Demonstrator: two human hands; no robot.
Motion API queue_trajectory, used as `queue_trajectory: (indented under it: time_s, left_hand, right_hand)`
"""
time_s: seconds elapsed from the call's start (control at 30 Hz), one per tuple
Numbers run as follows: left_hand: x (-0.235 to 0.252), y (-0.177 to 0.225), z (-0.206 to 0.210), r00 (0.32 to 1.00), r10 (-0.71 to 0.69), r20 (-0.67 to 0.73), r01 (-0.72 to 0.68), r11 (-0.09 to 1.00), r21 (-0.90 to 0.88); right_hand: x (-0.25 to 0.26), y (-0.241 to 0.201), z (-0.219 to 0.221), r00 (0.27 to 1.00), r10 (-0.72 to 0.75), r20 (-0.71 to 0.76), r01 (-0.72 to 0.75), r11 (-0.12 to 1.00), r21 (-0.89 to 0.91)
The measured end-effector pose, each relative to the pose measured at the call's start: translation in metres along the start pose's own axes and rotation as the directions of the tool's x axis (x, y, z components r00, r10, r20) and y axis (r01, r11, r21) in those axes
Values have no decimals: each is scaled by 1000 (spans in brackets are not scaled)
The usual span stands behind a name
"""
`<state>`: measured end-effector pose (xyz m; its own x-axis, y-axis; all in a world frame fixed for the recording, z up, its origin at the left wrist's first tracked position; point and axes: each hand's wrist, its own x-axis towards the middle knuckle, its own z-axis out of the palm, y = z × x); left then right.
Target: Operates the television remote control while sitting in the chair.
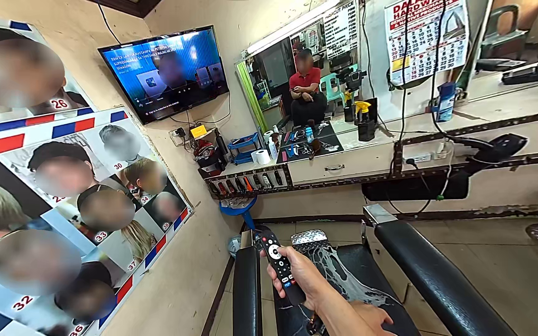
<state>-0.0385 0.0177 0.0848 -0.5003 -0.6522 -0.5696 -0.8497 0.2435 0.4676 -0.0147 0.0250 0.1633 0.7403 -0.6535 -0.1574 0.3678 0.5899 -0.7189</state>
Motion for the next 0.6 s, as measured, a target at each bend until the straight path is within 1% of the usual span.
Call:
queue_trajectory:
  time_s: [0.07, 0.17, 0.53, 0.6]
  left_hand:
    - [-1, 1, 0, 1000, -4, 0, 4, 1000, 4]
    - [-8, 10, -3, 999, -46, -9, 46, 999, -26]
    - [-8, 9, -3, 1000, -27, 3, 27, 1000, -14]
    - [-17, 16, -9, 999, -40, 13, 40, 999, -14]
  right_hand:
    - [0, -1, 0, 1000, -1, -2, 1, 1000, -5]
    - [-2, -1, 0, 1000, -18, 16, 18, 999, -37]
    - [-1, -1, 0, 1000, -11, 5, 11, 1000, -28]
    - [-2, -1, 0, 1000, -16, 12, 16, 999, -40]
